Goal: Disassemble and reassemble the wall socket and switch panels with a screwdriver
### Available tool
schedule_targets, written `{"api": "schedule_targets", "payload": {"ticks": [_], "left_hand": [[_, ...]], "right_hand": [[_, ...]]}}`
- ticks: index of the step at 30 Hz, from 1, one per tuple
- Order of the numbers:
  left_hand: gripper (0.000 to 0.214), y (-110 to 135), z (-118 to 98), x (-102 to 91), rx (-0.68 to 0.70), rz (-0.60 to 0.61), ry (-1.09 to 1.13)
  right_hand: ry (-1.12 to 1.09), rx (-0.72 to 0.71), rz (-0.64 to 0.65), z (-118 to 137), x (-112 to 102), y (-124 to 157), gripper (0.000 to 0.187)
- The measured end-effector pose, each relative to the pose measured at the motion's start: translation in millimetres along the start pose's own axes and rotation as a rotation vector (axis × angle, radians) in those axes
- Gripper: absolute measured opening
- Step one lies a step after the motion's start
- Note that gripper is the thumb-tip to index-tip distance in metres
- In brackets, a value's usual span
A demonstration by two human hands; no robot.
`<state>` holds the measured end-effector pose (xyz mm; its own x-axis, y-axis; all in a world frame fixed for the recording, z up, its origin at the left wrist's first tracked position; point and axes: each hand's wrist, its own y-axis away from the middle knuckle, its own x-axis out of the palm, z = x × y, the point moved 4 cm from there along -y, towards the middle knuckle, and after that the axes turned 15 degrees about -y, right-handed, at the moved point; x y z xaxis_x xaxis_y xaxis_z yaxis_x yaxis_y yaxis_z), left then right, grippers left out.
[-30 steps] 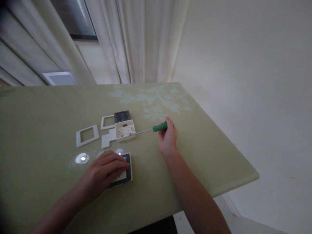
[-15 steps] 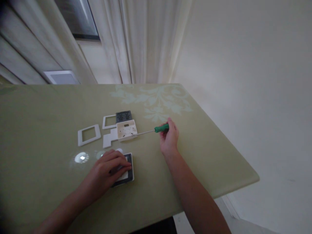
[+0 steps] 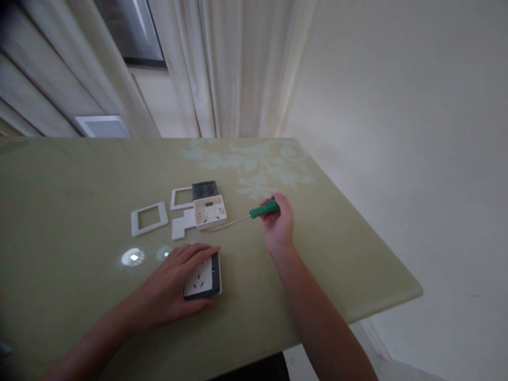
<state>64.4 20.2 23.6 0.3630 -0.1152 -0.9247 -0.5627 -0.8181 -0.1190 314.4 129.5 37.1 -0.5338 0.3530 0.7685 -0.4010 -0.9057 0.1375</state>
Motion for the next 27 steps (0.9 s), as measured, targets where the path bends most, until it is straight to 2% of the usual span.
{"api": "schedule_targets", "payload": {"ticks": [2,4,7,9,10,12,15,27], "left_hand": [[0.092,2,7,-0.8,-0.005,0.032,0.014],[0.092,2,13,-3.4,-0.005,0.043,0.039],[0.089,2,19,-7.0,-0.007,0.041,0.059],[0.086,0,21,-8.0,-0.018,0.019,0.068],[0.084,0,20,-8.2,-0.019,0.007,0.072],[0.08,-1,19,-8.3,-0.008,-0.009,0.083],[0.075,-2,18,-9.6,-0.011,-0.007,0.093],[0.074,-2,18,-13.6,-0.036,0.032,0.106]], "right_hand": [[0.095,-0.159,0.187,9,12,12,0.032],[0.249,-0.401,0.38,21,29,31,0.022],[0.542,-0.749,0.673,32,67,63,0.008],[0.703,-0.862,0.941,29,96,82,0.006],[0.726,-0.902,1.032,27,108,88,0.006],[0.723,-0.904,1.131,21,125,94,0.005],[0.69,-0.851,1.204,10,136,93,0.005],[0.687,-0.674,1.24,-10,126,86,0.004]]}}
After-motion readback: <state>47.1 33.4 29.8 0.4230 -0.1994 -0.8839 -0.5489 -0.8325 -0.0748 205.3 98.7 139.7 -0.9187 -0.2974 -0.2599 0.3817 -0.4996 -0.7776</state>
